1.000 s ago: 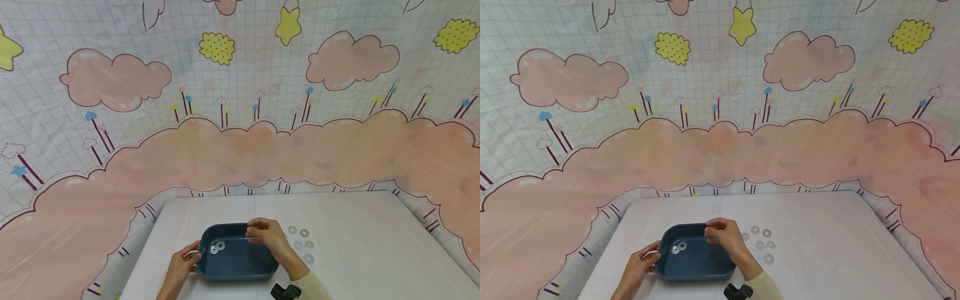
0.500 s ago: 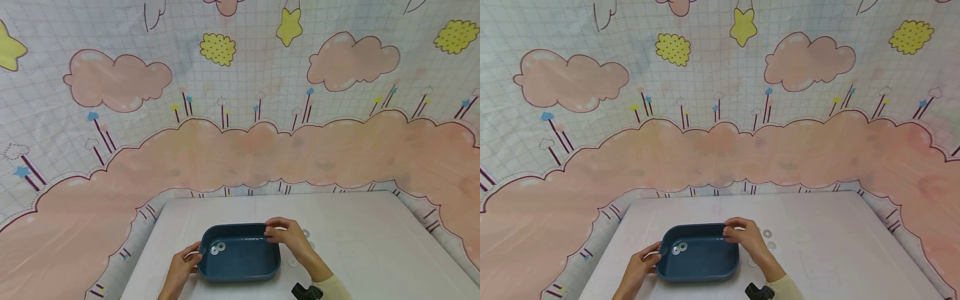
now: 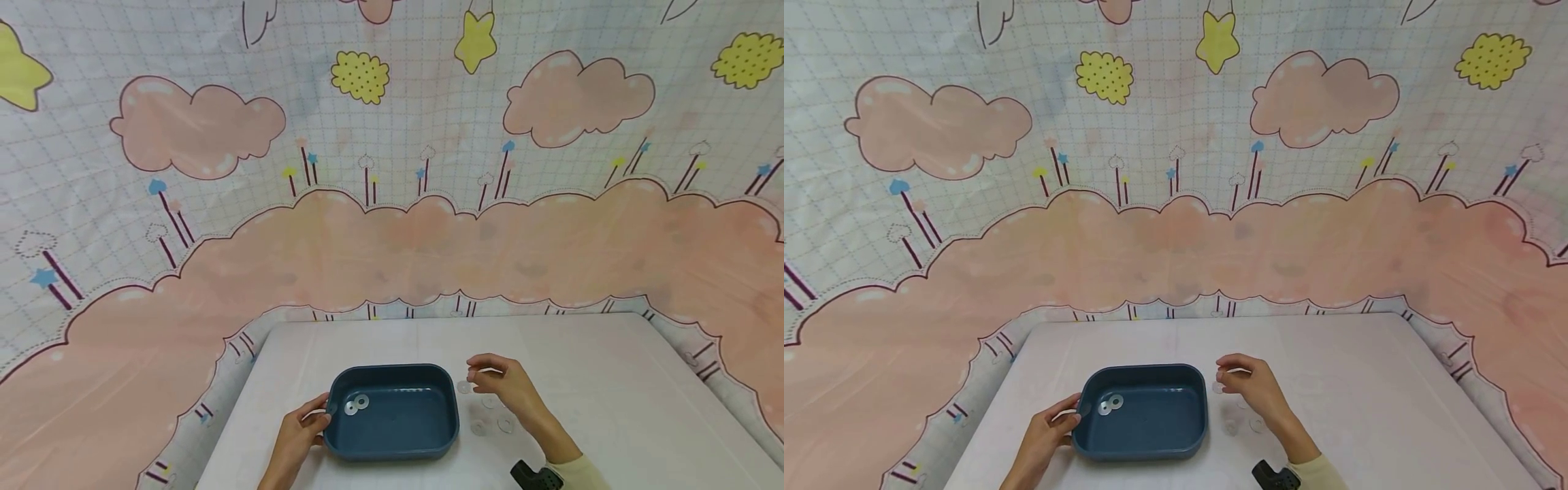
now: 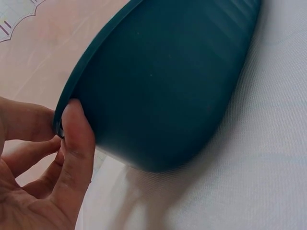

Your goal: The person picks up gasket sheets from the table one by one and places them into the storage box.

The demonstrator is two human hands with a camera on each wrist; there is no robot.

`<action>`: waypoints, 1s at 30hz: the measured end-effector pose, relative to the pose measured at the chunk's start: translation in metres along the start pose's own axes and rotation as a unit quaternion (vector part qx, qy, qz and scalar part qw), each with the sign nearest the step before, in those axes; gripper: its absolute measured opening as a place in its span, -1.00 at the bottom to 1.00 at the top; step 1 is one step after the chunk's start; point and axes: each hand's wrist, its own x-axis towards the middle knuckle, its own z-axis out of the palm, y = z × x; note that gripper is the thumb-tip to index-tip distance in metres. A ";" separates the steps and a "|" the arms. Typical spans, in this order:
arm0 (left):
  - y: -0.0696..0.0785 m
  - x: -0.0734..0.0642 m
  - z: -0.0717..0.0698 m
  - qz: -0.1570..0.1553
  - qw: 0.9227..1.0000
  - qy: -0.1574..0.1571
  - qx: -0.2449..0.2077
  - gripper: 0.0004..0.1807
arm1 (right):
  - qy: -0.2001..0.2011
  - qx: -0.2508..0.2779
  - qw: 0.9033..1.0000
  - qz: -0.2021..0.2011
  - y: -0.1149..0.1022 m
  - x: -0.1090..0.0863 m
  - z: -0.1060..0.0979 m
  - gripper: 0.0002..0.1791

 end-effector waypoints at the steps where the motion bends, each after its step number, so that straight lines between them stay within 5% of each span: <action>1: 0.000 0.000 0.000 0.001 1.000 -0.001 -0.001 -0.48 | 0.004 -0.007 1.000 0.000 0.001 -0.001 -0.003 -0.63; 12: -0.001 0.004 -0.002 -0.002 1.000 -0.006 -0.002 -0.48 | 0.050 -0.071 0.996 -0.011 0.015 -0.005 -0.034 -0.61; 30: 0.004 0.003 0.001 0.001 1.000 0.000 -0.005 -0.48 | 0.096 -0.196 0.976 -0.007 0.051 0.010 -0.065 -0.61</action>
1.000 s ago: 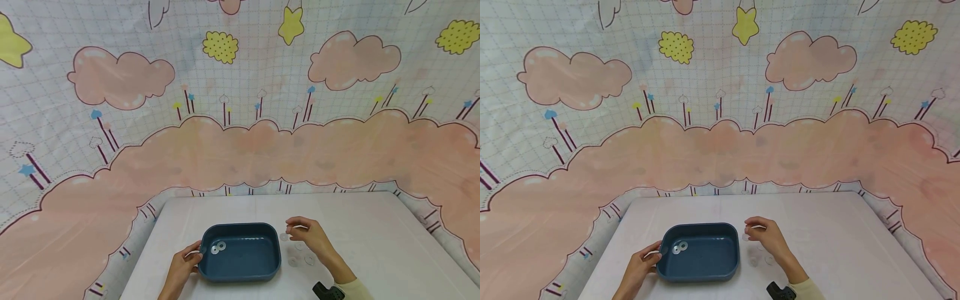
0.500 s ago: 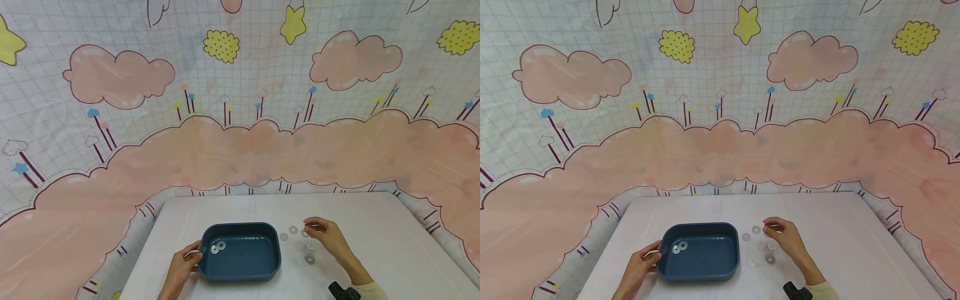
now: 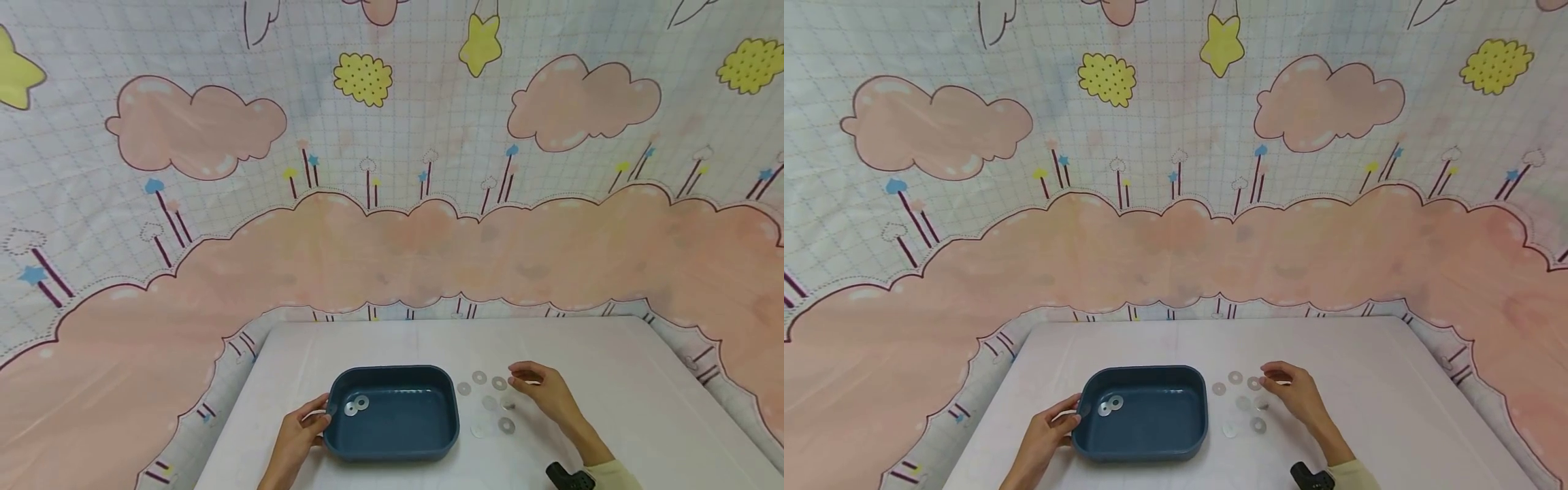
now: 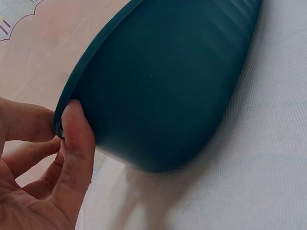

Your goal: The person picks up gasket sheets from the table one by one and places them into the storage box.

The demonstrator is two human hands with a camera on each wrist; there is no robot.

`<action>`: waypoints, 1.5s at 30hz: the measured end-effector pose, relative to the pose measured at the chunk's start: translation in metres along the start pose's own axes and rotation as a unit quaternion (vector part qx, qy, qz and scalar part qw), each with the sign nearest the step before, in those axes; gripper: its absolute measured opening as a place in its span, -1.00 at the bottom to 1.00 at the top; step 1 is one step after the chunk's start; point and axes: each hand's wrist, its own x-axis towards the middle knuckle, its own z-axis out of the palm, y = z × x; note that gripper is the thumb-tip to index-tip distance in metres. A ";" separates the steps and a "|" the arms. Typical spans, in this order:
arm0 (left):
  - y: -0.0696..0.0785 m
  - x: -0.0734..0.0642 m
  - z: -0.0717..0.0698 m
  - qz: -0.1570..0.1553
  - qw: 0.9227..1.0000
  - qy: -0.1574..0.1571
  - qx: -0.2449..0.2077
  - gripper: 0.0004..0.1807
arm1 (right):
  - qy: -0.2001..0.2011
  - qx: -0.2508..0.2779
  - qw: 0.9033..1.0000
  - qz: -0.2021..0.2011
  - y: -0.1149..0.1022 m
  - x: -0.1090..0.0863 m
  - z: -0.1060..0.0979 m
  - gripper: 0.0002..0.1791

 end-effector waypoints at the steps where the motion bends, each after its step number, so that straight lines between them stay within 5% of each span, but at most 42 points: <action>1: 0.000 -0.001 0.000 0.000 1.000 0.000 0.000 -0.48 | 0.003 -0.007 1.000 0.001 0.003 0.001 0.001 -0.62; 17: -0.003 -0.003 0.000 -0.004 1.000 0.000 0.004 -0.48 | -0.006 -0.028 0.999 0.024 0.030 0.013 0.015 -0.65; 24: -0.005 -0.005 0.001 -0.006 1.000 0.006 0.008 -0.48 | -0.006 -0.066 0.998 0.004 0.041 0.018 0.025 -0.68; 45: -0.002 0.001 0.000 -0.004 1.000 0.001 0.003 -0.49 | 0.017 -0.120 0.992 0.027 0.038 0.024 0.038 -0.66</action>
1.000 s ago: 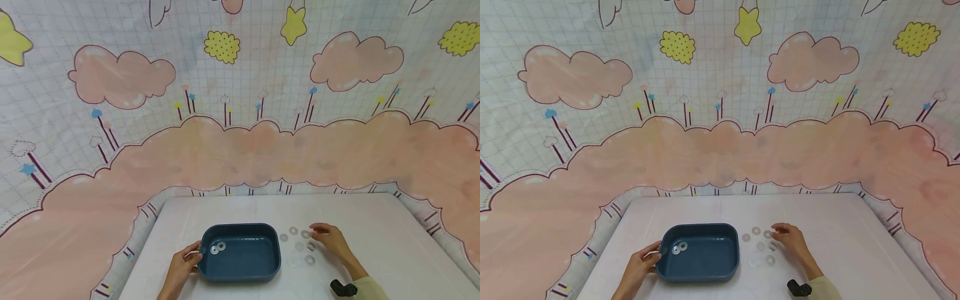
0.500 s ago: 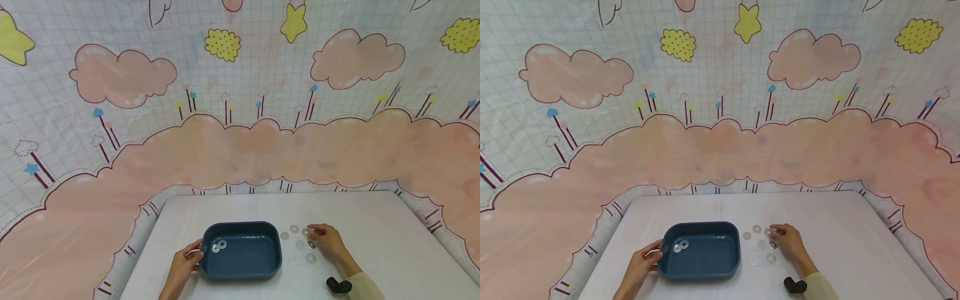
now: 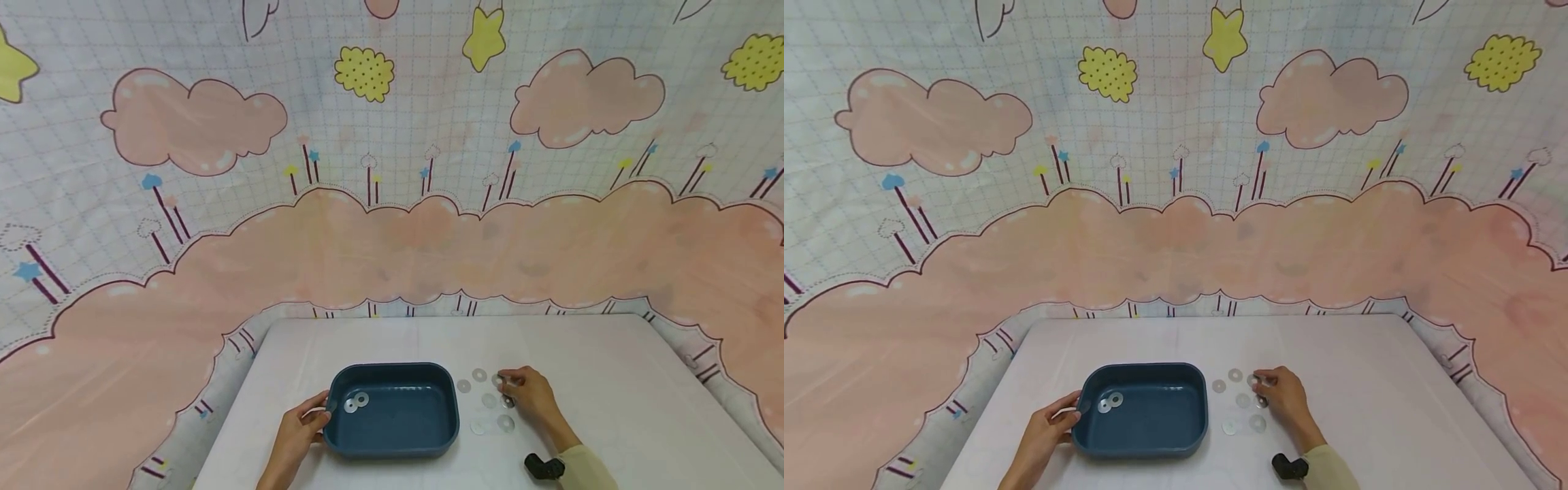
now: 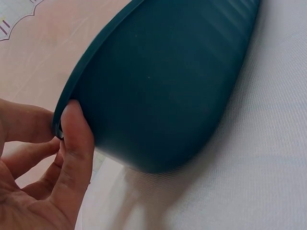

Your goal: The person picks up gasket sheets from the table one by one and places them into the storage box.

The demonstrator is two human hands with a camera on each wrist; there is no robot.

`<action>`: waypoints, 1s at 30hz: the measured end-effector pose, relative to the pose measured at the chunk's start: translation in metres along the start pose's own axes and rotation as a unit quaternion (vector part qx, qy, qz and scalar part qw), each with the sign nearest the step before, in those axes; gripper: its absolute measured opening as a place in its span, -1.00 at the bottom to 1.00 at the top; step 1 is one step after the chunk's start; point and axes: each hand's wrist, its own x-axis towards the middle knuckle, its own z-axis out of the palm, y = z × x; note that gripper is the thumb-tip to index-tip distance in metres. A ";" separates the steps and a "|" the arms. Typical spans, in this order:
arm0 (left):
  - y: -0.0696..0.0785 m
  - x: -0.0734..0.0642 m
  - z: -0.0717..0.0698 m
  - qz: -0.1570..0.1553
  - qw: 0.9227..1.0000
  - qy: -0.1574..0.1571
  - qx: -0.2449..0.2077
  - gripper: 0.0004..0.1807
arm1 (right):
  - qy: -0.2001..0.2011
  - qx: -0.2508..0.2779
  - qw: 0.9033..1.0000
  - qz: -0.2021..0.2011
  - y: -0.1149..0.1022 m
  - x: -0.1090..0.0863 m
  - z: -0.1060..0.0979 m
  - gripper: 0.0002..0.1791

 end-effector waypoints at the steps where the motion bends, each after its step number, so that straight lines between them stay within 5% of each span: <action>1: 0.000 0.000 0.000 -0.001 1.000 0.000 -0.001 -0.49 | 0.000 -0.001 1.000 -0.001 0.000 0.000 0.000 -0.66; 14: -0.003 0.001 0.000 0.002 1.000 -0.004 -0.006 -0.49 | -0.001 0.002 1.000 -0.005 -0.001 -0.001 -0.001 -0.68; 30: -0.003 0.000 0.000 0.003 1.000 0.002 -0.002 -0.47 | 0.015 0.083 0.996 0.010 -0.001 -0.005 -0.004 -0.79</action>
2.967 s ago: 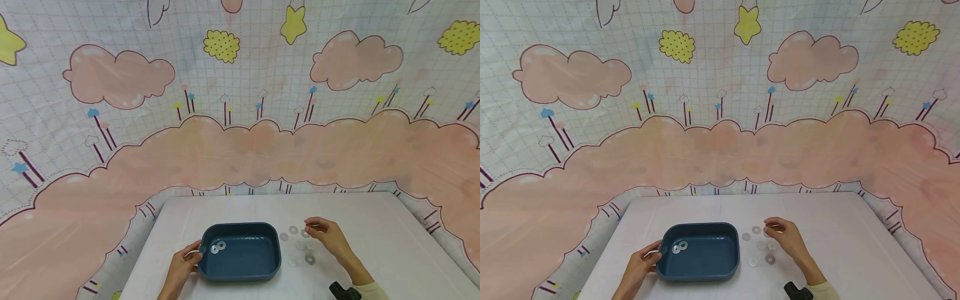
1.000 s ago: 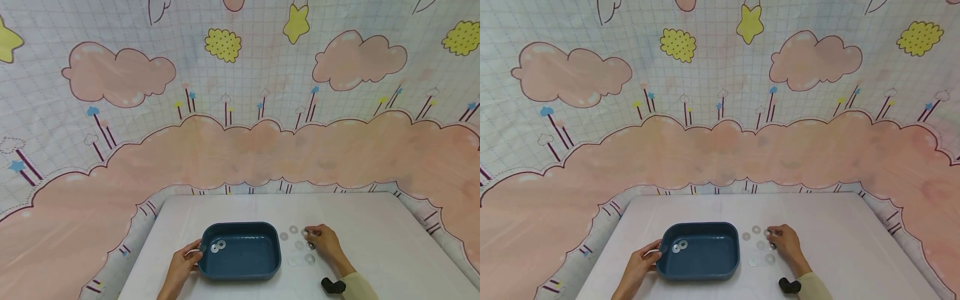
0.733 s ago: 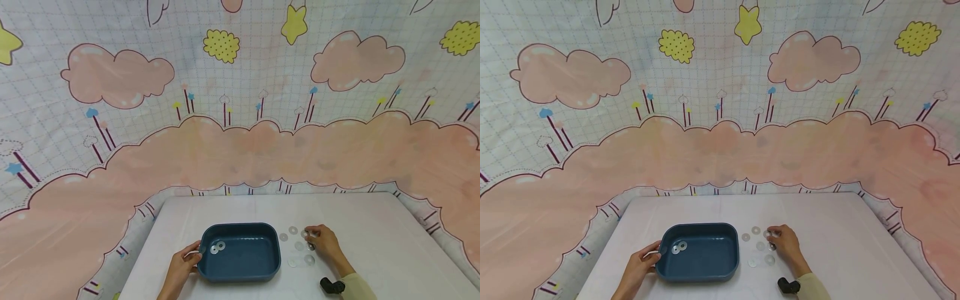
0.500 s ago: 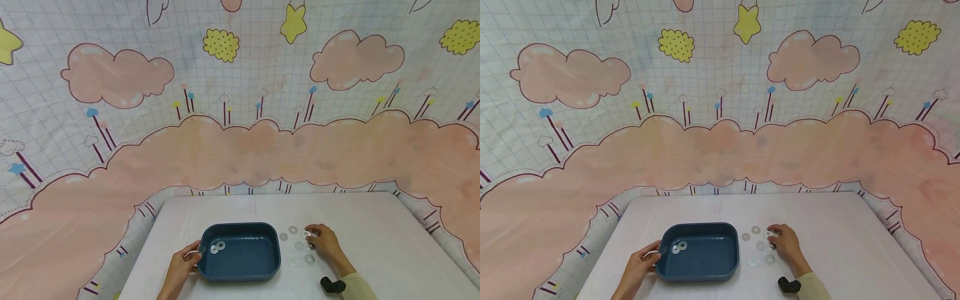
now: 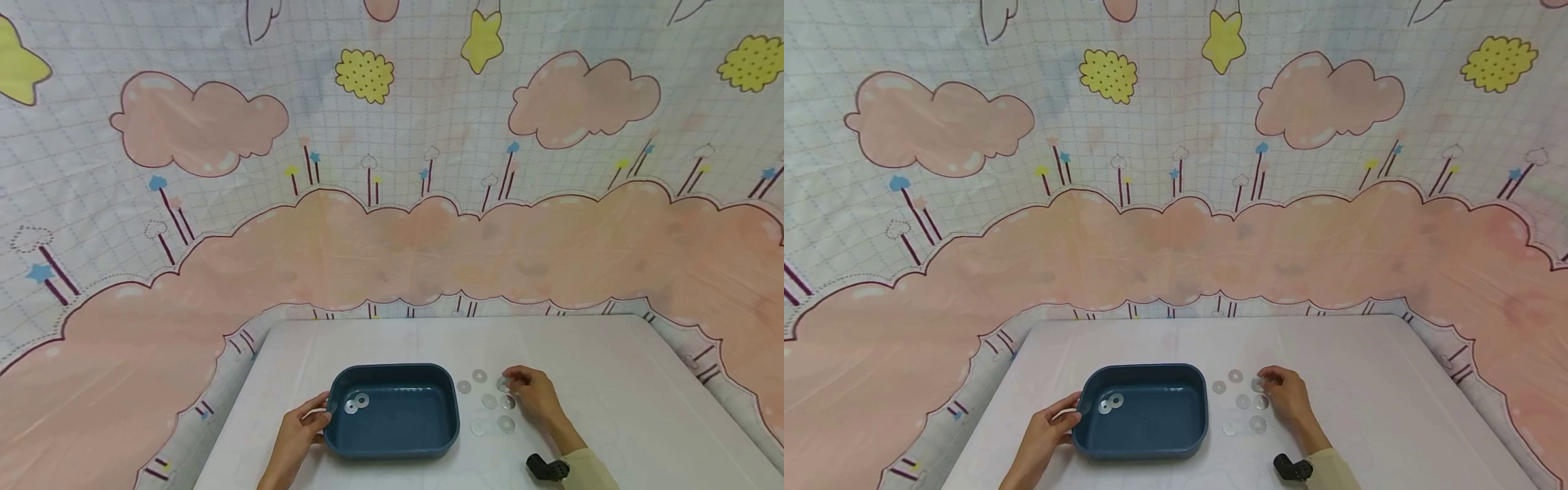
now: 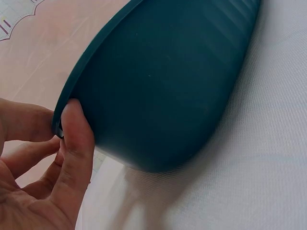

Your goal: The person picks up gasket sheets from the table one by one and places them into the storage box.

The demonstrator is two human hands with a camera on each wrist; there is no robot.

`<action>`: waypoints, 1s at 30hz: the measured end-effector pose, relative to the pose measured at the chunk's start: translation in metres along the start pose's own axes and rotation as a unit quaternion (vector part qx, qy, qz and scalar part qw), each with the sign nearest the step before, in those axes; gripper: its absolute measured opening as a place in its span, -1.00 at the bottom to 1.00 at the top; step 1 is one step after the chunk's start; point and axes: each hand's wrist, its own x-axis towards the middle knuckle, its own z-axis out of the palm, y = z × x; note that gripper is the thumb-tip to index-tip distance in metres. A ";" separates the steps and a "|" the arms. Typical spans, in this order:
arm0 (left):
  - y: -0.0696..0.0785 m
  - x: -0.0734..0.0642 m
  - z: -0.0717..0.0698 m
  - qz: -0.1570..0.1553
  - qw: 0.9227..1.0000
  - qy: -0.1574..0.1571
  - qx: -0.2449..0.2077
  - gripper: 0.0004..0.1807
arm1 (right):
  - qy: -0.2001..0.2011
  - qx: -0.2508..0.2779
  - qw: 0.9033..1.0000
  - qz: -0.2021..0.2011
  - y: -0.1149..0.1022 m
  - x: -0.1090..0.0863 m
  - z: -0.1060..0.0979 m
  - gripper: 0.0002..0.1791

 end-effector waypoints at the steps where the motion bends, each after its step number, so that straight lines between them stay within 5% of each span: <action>1: 0.000 0.000 0.000 -0.001 1.000 0.000 -0.001 -0.47 | -0.001 0.003 1.000 0.002 0.000 0.000 -0.001 -0.79; 18: -0.001 0.001 0.004 0.000 1.000 0.001 -0.007 -0.47 | -0.018 0.089 0.995 0.045 -0.024 -0.006 -0.022 -0.74; 30: -0.001 -0.001 0.005 -0.002 1.000 0.004 -0.013 -0.47 | -0.034 0.125 0.991 0.019 -0.051 -0.012 -0.027 -0.70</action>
